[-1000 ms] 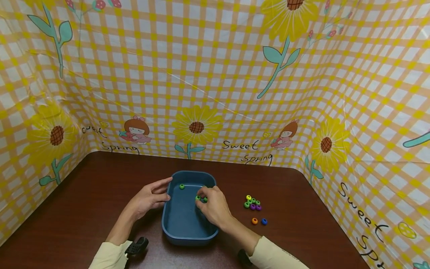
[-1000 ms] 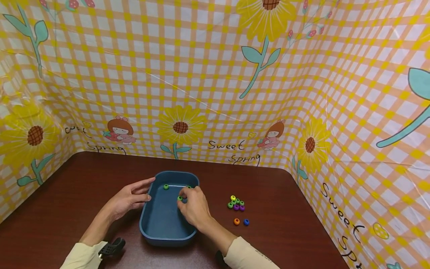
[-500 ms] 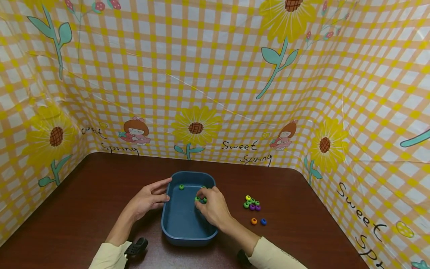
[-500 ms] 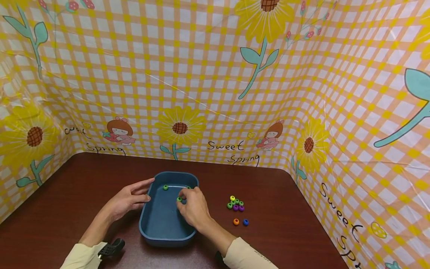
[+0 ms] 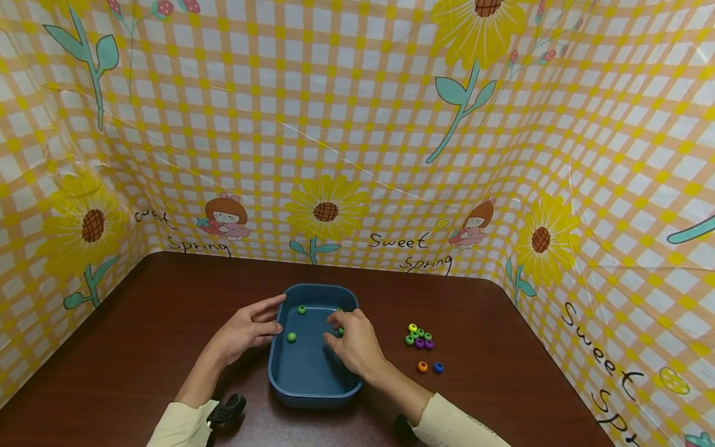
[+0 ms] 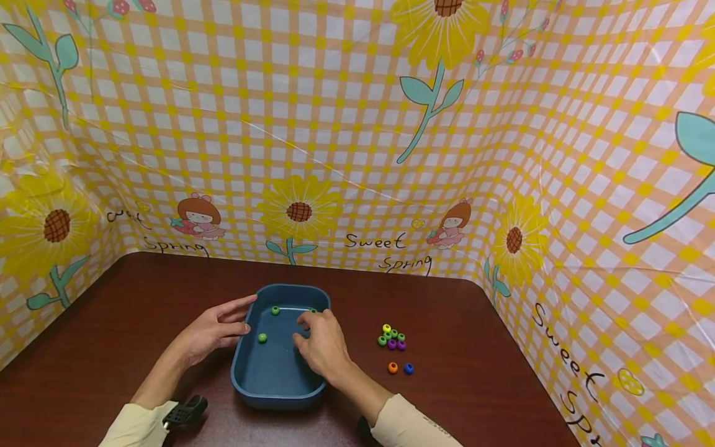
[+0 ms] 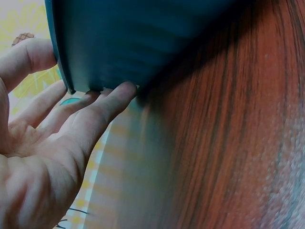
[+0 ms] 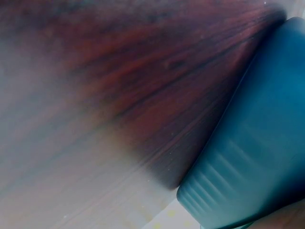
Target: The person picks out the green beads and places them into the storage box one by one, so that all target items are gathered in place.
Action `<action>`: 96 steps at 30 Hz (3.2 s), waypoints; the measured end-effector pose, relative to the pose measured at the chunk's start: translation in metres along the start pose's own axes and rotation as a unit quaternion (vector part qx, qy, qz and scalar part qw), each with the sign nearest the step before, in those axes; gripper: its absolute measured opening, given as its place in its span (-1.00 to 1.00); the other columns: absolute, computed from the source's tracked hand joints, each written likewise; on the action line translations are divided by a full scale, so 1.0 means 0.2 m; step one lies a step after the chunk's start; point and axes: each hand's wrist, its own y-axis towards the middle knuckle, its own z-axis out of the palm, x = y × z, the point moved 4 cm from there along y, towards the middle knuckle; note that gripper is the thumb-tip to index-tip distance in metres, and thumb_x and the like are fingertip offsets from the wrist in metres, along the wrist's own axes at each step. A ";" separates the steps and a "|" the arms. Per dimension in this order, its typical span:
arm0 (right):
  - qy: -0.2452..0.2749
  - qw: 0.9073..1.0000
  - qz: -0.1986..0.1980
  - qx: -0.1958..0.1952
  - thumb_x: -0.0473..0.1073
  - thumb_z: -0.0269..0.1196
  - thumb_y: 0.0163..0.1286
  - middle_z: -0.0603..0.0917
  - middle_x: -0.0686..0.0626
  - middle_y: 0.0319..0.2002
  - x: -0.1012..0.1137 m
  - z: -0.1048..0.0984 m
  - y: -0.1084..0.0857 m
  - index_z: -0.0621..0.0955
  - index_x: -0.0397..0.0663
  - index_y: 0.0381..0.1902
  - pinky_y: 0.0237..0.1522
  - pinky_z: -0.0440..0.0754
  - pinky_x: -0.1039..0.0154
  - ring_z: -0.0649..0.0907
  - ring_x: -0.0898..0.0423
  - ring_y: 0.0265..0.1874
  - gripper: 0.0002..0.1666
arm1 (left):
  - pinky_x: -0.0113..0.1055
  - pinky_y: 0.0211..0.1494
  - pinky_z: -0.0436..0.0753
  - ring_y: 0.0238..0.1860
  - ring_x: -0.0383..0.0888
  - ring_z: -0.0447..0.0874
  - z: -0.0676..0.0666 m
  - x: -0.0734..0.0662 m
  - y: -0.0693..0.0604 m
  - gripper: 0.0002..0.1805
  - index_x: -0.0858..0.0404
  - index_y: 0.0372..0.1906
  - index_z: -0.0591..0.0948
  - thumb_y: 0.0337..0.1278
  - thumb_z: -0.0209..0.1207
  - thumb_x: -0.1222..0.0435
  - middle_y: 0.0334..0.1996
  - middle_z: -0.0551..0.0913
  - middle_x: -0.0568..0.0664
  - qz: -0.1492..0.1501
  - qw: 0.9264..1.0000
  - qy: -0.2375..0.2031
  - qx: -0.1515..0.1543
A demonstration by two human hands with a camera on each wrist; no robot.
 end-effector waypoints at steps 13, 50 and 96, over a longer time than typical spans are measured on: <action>0.003 1.000 0.002 0.005 -0.14 0.44 0.28 0.73 -0.01 -0.31 0.00 0.01 0.00 0.75 -0.08 -0.08 -0.35 0.43 0.33 0.49 0.15 -0.29 -0.73 | 0.01 0.20 0.66 0.38 0.31 0.45 -0.01 0.01 0.00 -0.26 0.23 0.59 0.19 0.38 0.15 0.44 0.51 0.23 0.38 0.001 1.000 -0.002 -0.004; 0.115 0.990 0.037 -0.073 -0.26 0.44 0.26 0.73 0.06 -0.45 -0.13 -0.23 0.00 0.75 -0.09 -0.12 -0.39 0.59 0.34 0.69 0.11 -0.41 -0.78 | -0.03 0.19 0.68 0.41 0.31 0.41 0.00 0.00 0.00 -0.26 0.23 0.59 0.20 0.38 0.16 0.44 0.52 0.23 0.36 -0.001 1.000 -0.003 -0.003; -0.001 0.989 0.144 0.013 -0.32 0.46 0.17 0.72 -0.01 -0.44 -0.63 -0.38 -0.20 0.75 -0.12 -0.17 -0.46 0.56 0.23 0.60 0.18 -0.55 -0.77 | -0.07 0.16 0.70 0.37 0.28 0.48 0.00 0.01 0.01 -0.26 0.22 0.59 0.21 0.38 0.17 0.43 0.52 0.24 0.36 -0.004 1.000 -0.009 -0.006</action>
